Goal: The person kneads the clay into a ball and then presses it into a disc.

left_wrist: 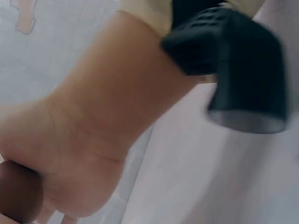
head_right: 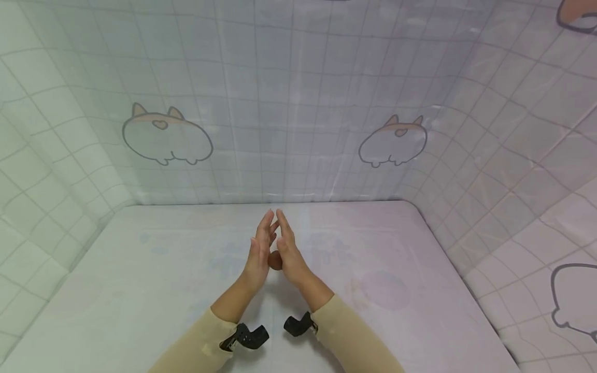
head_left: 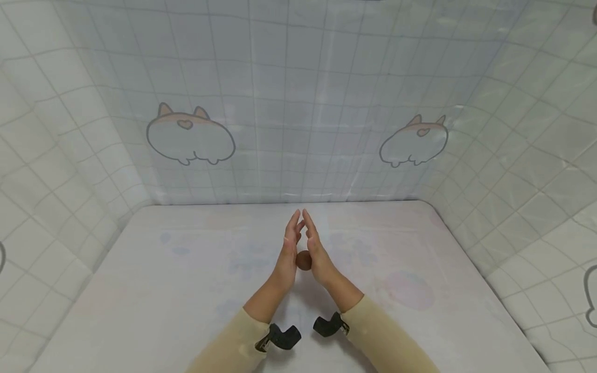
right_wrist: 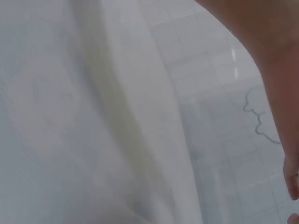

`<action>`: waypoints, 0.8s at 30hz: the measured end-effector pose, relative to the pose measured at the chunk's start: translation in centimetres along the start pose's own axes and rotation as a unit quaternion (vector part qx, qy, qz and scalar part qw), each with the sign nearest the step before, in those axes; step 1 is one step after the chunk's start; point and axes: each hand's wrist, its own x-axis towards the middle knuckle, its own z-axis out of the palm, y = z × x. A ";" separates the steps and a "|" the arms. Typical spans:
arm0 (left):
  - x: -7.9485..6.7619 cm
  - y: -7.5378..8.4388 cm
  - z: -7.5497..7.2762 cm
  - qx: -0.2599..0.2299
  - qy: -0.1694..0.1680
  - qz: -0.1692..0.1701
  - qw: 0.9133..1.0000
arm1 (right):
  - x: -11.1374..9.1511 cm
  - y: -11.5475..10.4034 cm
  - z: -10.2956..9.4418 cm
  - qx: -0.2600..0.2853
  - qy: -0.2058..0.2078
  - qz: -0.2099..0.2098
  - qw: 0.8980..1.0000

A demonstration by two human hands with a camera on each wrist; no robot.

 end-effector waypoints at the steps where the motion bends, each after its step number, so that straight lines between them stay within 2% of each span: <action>1: 0.1 0.1 0.0 0.010 0.008 0.004 1.000 | -0.1 0.1 0.2 -0.002 -0.002 -0.011 1.000; 6: 0.4 0.0 -0.3 0.063 0.051 0.016 0.997 | -0.8 0.1 1.2 0.011 -0.016 -0.073 0.997; 9: 0.5 -0.5 -0.5 0.071 0.073 0.013 0.995 | -1.1 -0.3 1.8 0.018 -0.024 -0.103 0.994; 13: 0.5 -1.2 -0.8 0.072 0.089 -0.008 0.993 | -1.3 -1.3 2.0 0.024 -0.025 -0.129 0.991; 16: 0.1 -1.7 -0.9 0.077 0.077 -0.033 0.994 | -1.2 -1.9 1.8 0.033 -0.013 -0.137 0.990; 19: -0.5 -2.1 -0.8 0.094 0.042 -0.055 0.993 | -1.0 -2.3 1.4 0.035 0.008 -0.132 0.991; 21: -0.9 -2.2 -0.6 0.105 0.014 -0.058 0.993 | -0.9 -2.3 1.2 0.027 0.026 -0.110 0.993; 24: -1.3 -2.0 -0.1 0.106 -0.021 -0.037 0.994 | -0.7 -2.3 0.7 0.013 0.041 -0.065 0.997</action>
